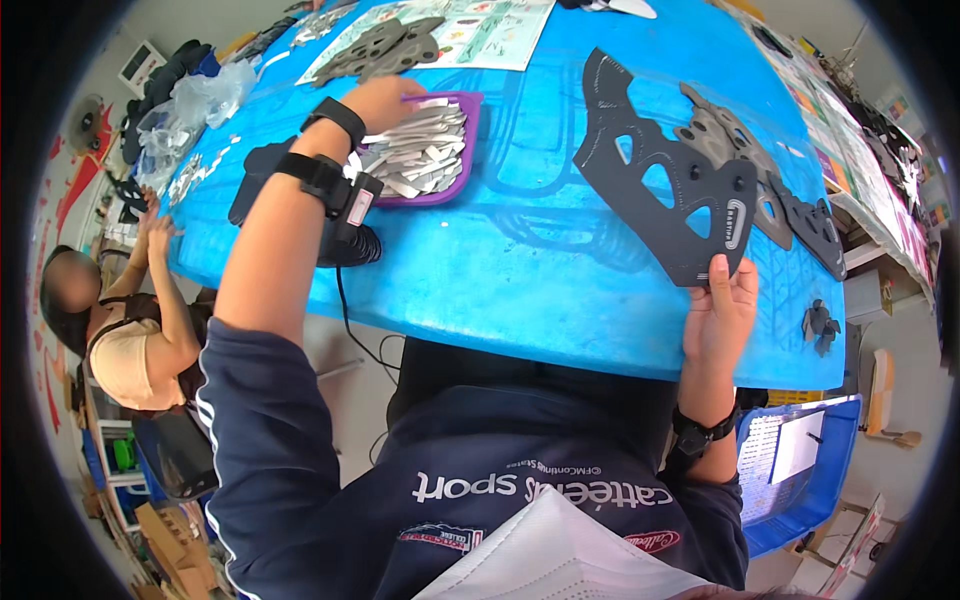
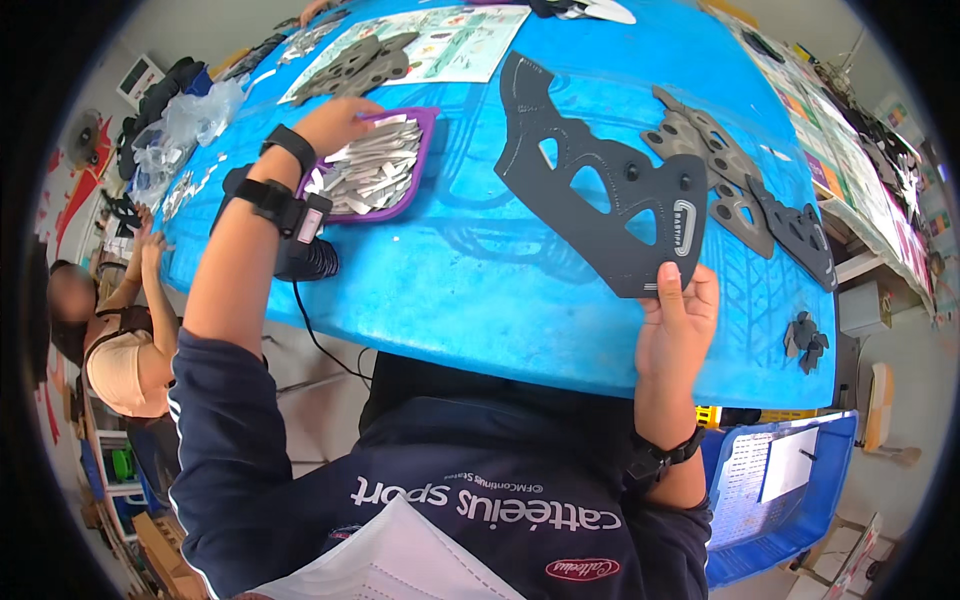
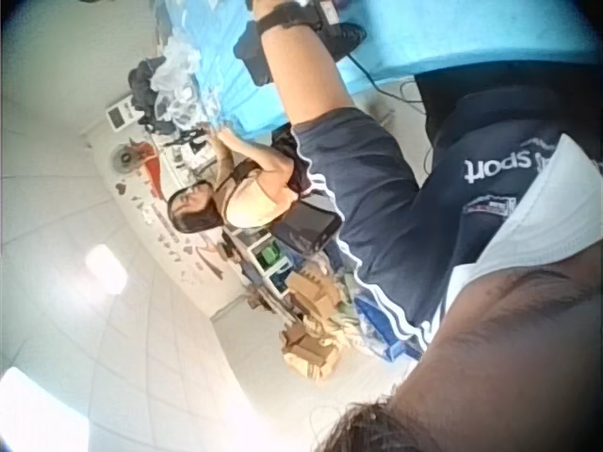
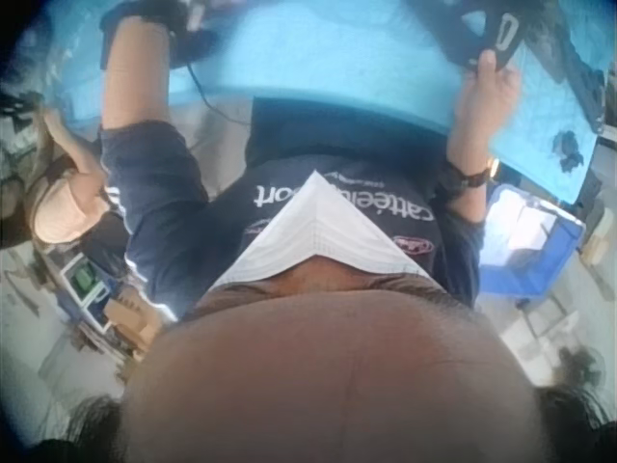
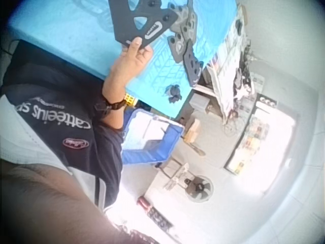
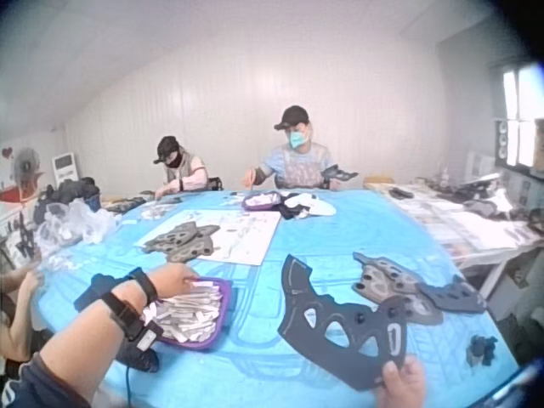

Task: The person aligns white adhesive strips onto dark grey shoe upper components and then fits different pieces together by hand, pressing them to ensure they are attached.

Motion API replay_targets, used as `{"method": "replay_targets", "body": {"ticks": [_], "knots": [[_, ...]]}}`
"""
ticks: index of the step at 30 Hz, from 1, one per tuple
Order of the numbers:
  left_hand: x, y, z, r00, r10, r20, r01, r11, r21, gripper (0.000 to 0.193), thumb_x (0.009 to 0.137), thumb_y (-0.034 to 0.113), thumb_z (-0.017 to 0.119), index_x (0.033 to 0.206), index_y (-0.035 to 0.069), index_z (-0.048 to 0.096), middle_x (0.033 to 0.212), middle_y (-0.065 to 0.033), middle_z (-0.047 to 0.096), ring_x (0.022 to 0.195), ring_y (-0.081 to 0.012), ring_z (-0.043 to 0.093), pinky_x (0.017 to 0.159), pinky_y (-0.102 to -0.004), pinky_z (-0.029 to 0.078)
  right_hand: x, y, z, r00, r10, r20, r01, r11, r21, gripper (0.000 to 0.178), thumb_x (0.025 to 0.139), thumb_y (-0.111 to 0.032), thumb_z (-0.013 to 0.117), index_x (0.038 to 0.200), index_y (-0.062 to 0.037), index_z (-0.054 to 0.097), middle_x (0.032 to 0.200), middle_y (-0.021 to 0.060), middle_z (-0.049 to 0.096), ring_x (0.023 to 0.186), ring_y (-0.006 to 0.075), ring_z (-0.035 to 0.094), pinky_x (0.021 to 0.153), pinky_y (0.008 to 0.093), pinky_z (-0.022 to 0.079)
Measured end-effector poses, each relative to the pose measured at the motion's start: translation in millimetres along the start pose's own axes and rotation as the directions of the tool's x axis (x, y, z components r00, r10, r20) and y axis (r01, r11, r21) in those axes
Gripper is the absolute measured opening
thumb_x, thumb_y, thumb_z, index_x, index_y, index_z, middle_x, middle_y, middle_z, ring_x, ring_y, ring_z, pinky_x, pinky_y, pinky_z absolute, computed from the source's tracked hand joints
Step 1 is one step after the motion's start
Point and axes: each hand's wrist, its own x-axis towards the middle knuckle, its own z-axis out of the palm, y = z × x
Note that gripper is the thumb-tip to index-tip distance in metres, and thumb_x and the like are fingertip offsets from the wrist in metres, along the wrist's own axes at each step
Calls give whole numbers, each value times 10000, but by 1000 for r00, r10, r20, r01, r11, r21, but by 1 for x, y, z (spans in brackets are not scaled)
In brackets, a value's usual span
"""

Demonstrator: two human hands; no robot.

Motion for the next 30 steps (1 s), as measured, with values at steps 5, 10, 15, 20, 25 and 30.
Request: {"method": "replay_targets", "body": {"ticks": [5, 10, 15, 20, 25, 30], "knots": [[12, -20, 14, 991, -100, 91, 88, 988, 127, 287, 806, 194, 646, 1061, 63, 653, 1019, -132, 673, 931, -279, 639, 815, -348, 495, 2, 0, 0, 1000, 19, 3, -19, 998, -56, 83, 927, -71, 551, 987, -27, 515, 929, 86, 628, 803, 126, 620, 701, 265, 533], [13, -26, 17, 992, -101, 80, 95, 992, 80, 206, 749, 126, 665, 940, 48, 659, 902, -120, 674, 846, -263, 635, 733, -359, 492, 1, 0, 1, 999, 34, 14, -33, 998, -50, 117, 927, -82, 555, 1012, -21, 504, 928, 93, 628, 806, 135, 622, 720, 277, 536], [4, -14, 2, 999, -3, 34, 2, 1000, 22, 188, 764, 118, 667, 938, 50, 644, 840, -103, 664, 762, -248, 630, 691, -345, 488, 0, -4, 3, 999, 40, 36, -40, 999, 2, 118, 930, -87, 552, 1012, -19, 500, 938, 94, 626, 816, 137, 618, 731, 285, 532], [-17, 39, -35, 999, 54, -10, -54, 960, -276, 122, 832, 104, 639, 940, 48, 651, 813, -51, 658, 749, -146, 614, 691, -285, 483, 0, -4, 5, 1000, 9, 5, -9, 1000, -5, 107, 936, -90, 542, 1014, -29, 503, 961, 86, 618, 832, 132, 607, 745, 284, 517], [-67, 125, -11, 970, 240, 39, -89, 501, -861, 192, 864, 61, 634, 1042, 10, 581, 847, 2, 610, 731, -71, 573, 638, -216, 475, 2, -4, 3, 999, -46, 0, 46, 997, 61, 155, 926, -94, 562, 1045, -18, 501, 1002, 100, 619, 869, 156, 616, 762, 317, 521], [-109, 173, 39, 980, 175, 99, 63, 204, -977, 129, 805, 25, 689, 878, 8, 585, 792, -27, 644, 765, -105, 648, 672, -200, 508, 3, -2, 2, 999, -48, 8, 47, 996, 71, 154, 926, -88, 559, 1049, -14, 503, 1005, 104, 624, 867, 156, 621, 760, 316, 523]]}}
